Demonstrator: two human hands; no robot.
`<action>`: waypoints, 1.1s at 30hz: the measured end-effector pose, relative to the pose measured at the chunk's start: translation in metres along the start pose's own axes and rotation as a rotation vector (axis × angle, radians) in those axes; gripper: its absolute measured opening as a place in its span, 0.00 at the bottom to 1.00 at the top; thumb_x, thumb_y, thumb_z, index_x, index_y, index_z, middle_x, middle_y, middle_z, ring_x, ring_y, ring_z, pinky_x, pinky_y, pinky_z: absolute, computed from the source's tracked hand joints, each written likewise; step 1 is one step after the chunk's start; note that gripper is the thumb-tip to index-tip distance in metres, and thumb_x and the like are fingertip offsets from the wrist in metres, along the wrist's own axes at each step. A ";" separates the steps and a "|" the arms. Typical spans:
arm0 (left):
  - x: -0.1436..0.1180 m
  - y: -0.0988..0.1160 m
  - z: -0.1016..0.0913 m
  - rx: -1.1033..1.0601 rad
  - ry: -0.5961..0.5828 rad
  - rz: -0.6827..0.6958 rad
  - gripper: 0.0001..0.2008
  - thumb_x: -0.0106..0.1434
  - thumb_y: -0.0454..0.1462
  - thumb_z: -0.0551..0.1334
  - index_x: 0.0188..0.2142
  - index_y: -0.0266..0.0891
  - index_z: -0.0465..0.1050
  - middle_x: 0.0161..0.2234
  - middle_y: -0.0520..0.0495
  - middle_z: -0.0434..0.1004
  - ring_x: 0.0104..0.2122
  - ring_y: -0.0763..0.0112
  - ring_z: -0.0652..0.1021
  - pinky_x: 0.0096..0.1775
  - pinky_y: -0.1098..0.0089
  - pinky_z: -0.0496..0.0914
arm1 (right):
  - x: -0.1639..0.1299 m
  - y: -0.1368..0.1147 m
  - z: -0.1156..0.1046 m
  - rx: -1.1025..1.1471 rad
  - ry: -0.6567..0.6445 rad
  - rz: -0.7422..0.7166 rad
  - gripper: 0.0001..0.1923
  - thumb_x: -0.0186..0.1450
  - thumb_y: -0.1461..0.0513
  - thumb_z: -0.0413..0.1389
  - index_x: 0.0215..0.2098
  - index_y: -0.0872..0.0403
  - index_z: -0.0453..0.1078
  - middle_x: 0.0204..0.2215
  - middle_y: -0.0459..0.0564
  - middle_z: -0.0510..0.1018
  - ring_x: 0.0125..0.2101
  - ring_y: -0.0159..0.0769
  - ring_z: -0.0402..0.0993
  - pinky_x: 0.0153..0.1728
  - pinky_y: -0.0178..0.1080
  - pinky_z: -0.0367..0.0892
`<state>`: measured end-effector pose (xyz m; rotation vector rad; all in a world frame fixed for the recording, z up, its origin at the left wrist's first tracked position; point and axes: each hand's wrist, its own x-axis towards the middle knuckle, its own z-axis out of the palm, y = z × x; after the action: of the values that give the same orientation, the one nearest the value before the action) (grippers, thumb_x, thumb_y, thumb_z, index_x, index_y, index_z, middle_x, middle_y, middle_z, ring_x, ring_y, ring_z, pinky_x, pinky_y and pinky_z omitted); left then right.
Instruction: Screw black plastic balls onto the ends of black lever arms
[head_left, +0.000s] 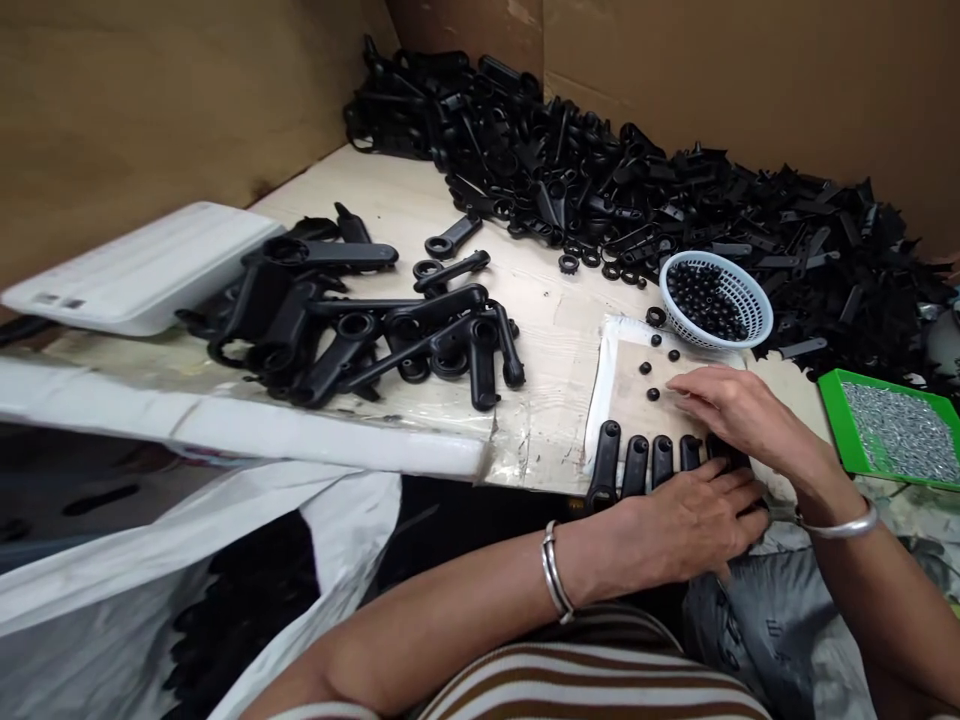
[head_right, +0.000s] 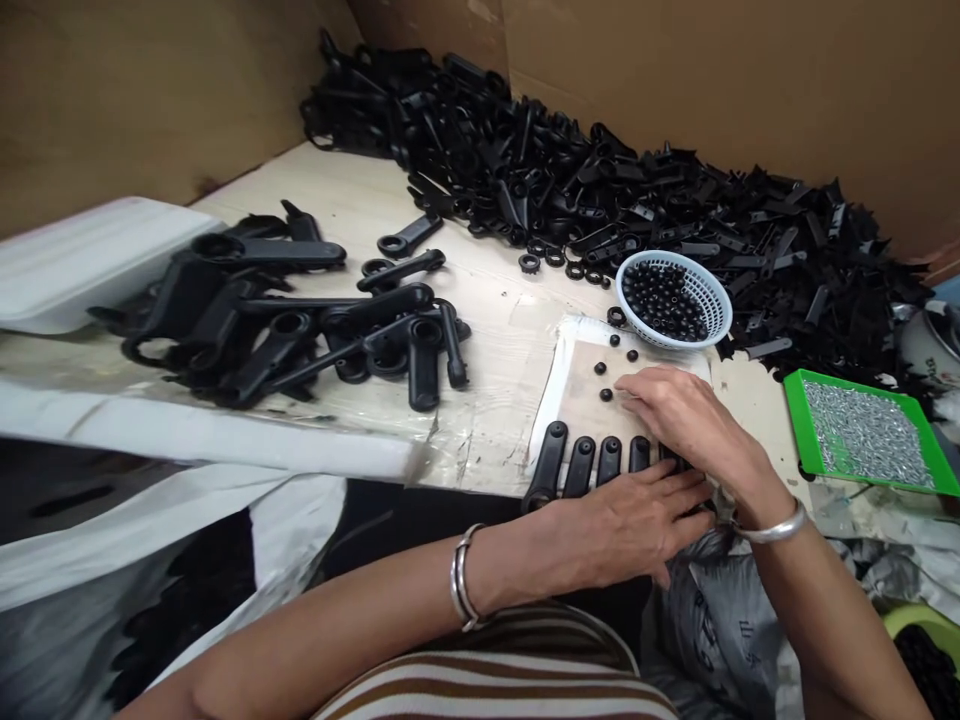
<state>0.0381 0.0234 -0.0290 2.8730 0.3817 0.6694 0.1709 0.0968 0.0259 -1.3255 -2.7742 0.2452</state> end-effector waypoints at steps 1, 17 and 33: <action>-0.001 0.001 -0.002 0.007 0.012 0.009 0.27 0.61 0.47 0.68 0.53 0.31 0.68 0.59 0.34 0.68 0.63 0.56 0.65 0.62 0.59 0.58 | 0.006 -0.001 0.004 0.002 -0.025 -0.015 0.11 0.69 0.62 0.52 0.45 0.55 0.74 0.41 0.55 0.80 0.40 0.42 0.77 0.42 0.43 0.70; -0.034 0.006 -0.013 0.252 0.001 -0.094 0.15 0.68 0.37 0.59 0.49 0.25 0.71 0.53 0.30 0.74 0.56 0.55 0.74 0.59 0.59 0.63 | -0.028 0.014 -0.009 0.690 0.149 0.251 0.12 0.62 0.57 0.58 0.41 0.54 0.78 0.33 0.50 0.81 0.27 0.32 0.73 0.28 0.36 0.70; -0.038 0.004 -0.006 0.172 -0.030 -0.119 0.16 0.69 0.35 0.57 0.53 0.25 0.68 0.56 0.31 0.72 0.59 0.57 0.71 0.61 0.62 0.63 | -0.066 -0.006 0.014 0.058 0.235 -0.044 0.10 0.67 0.64 0.54 0.47 0.50 0.72 0.42 0.54 0.78 0.46 0.44 0.68 0.49 0.50 0.67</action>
<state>0.0036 0.0092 -0.0379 2.9860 0.6298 0.5986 0.2062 0.0403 0.0138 -1.1933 -2.5776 0.1551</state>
